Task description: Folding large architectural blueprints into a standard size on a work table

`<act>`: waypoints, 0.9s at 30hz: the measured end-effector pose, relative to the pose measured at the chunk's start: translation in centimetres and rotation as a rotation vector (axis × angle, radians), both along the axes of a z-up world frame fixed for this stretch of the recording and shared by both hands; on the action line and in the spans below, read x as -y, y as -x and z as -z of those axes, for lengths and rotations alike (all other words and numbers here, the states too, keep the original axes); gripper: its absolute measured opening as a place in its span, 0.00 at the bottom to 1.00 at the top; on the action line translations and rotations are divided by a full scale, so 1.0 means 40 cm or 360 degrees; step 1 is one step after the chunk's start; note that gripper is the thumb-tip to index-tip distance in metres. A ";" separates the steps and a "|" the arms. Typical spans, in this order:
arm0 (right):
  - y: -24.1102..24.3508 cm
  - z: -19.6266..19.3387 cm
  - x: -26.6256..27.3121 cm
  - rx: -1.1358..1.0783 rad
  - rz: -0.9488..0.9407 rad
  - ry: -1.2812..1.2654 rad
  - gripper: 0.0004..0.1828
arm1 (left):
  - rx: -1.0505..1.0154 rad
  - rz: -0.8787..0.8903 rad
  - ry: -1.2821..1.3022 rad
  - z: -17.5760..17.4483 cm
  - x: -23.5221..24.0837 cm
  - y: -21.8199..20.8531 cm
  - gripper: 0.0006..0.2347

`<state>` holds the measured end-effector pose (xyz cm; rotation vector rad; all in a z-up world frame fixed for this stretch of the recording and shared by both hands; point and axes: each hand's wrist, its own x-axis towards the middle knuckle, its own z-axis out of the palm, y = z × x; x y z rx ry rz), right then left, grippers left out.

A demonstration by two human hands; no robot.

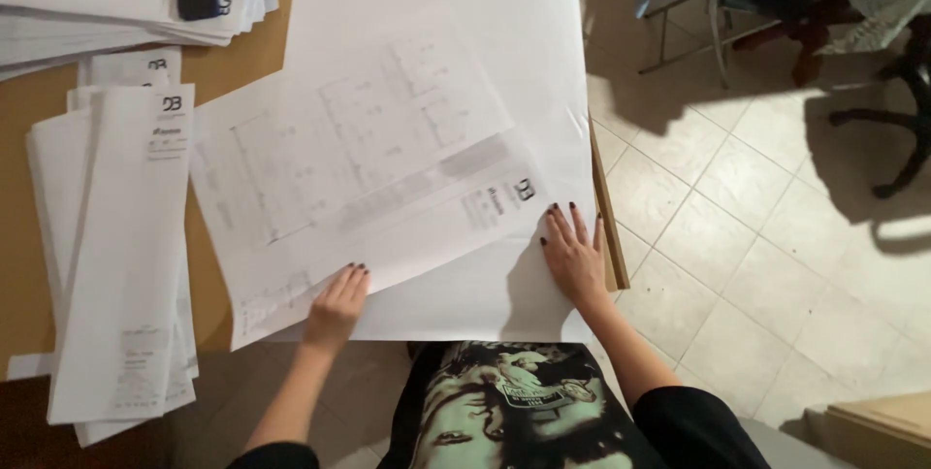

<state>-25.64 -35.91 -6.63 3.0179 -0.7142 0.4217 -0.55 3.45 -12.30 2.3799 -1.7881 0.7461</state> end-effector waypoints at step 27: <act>-0.133 -0.249 -0.170 0.0919 -0.0481 0.0195 0.31 | -0.3255 -0.0637 0.2764 -0.552 0.594 0.290 0.16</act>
